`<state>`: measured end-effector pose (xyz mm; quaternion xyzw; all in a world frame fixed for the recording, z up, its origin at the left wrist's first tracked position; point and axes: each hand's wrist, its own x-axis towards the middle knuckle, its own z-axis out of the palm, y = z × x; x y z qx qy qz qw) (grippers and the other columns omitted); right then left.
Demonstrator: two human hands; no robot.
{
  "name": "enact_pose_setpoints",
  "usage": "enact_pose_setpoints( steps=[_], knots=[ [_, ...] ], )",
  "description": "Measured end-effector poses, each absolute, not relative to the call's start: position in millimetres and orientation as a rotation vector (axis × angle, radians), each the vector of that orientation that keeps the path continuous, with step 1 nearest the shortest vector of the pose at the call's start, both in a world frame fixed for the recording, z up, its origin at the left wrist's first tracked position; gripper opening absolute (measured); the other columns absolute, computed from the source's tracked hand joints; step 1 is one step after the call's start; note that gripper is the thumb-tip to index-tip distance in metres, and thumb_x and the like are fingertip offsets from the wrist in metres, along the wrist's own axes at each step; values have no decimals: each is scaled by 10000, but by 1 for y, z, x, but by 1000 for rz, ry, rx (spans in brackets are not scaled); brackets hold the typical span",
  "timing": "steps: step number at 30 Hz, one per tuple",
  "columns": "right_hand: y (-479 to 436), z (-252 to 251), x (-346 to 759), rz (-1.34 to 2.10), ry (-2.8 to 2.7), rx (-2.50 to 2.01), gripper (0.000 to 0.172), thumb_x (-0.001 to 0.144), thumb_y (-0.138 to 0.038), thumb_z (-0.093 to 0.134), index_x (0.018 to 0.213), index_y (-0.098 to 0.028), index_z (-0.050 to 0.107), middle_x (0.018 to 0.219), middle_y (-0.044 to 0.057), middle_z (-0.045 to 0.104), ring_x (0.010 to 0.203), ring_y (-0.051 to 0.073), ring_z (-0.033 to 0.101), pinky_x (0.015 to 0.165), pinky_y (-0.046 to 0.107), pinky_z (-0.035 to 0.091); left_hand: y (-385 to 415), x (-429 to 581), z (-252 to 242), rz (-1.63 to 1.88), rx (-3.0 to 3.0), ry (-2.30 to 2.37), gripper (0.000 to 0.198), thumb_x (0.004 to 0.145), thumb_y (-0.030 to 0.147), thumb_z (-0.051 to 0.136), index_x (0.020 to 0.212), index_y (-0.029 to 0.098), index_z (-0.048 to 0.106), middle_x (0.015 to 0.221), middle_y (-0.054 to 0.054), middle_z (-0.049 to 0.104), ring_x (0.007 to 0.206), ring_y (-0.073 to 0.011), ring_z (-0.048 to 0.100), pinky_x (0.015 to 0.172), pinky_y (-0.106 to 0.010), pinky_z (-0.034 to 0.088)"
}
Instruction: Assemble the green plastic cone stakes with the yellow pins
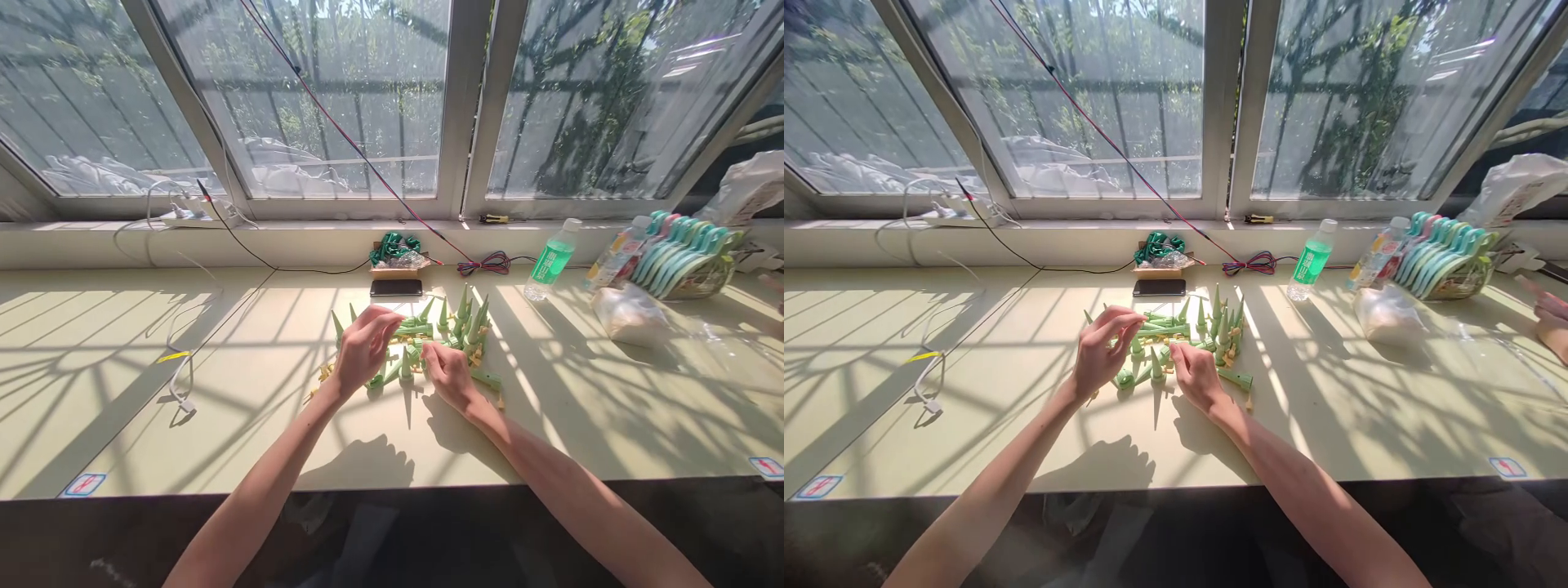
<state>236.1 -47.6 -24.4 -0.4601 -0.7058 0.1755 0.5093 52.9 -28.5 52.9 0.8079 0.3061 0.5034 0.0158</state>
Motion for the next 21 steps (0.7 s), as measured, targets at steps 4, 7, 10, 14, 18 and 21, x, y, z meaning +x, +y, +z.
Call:
enact_pose_setpoints(
  steps=[4,7,10,14,18,21],
  knots=[
    [-51,-18,237,409,-1676,-1082,406,1029,-375,378,658,-225,447,543,-41,391,462,119,355,458,272,304,-26,59,37,1650,2465,828,153,948,146,574,1039,207,680,959,-53,659,824,-129,645,605,-209,533],
    [-53,-17,236,363,-1649,-1036,293,1015,-366,417,812,-214,562,604,-21,519,521,128,484,521,262,413,-31,57,27,1660,2477,812,137,929,166,617,1019,223,703,993,-47,610,739,-97,631,564,-199,524],
    [-55,-16,237,362,-1632,-1002,224,1010,-349,444,928,-206,595,693,8,611,569,135,572,551,264,477,-37,57,23,1711,2449,880,97,903,202,663,968,227,730,908,-29,562,691,-89,600,509,-183,493],
    [-59,-11,237,384,-1676,-948,168,993,-320,498,1059,-203,599,843,41,662,542,117,598,506,249,479,-43,63,24,1696,2305,837,77,888,188,680,932,219,735,800,-15,600,658,-98,595,489,-186,485],
    [-60,-9,236,368,-1723,-907,190,995,-324,502,1118,-215,599,907,50,667,525,103,584,516,247,492,-44,66,24,1619,2046,795,57,896,215,675,892,184,724,819,-40,690,708,-125,653,549,-216,553],
    [-59,-9,237,373,-1734,-884,217,1000,-333,492,1150,-227,607,944,56,677,537,109,586,537,260,509,-44,67,23,1584,1945,811,94,888,254,691,894,166,723,822,-52,724,709,-136,680,591,-237,581]
  ],
)
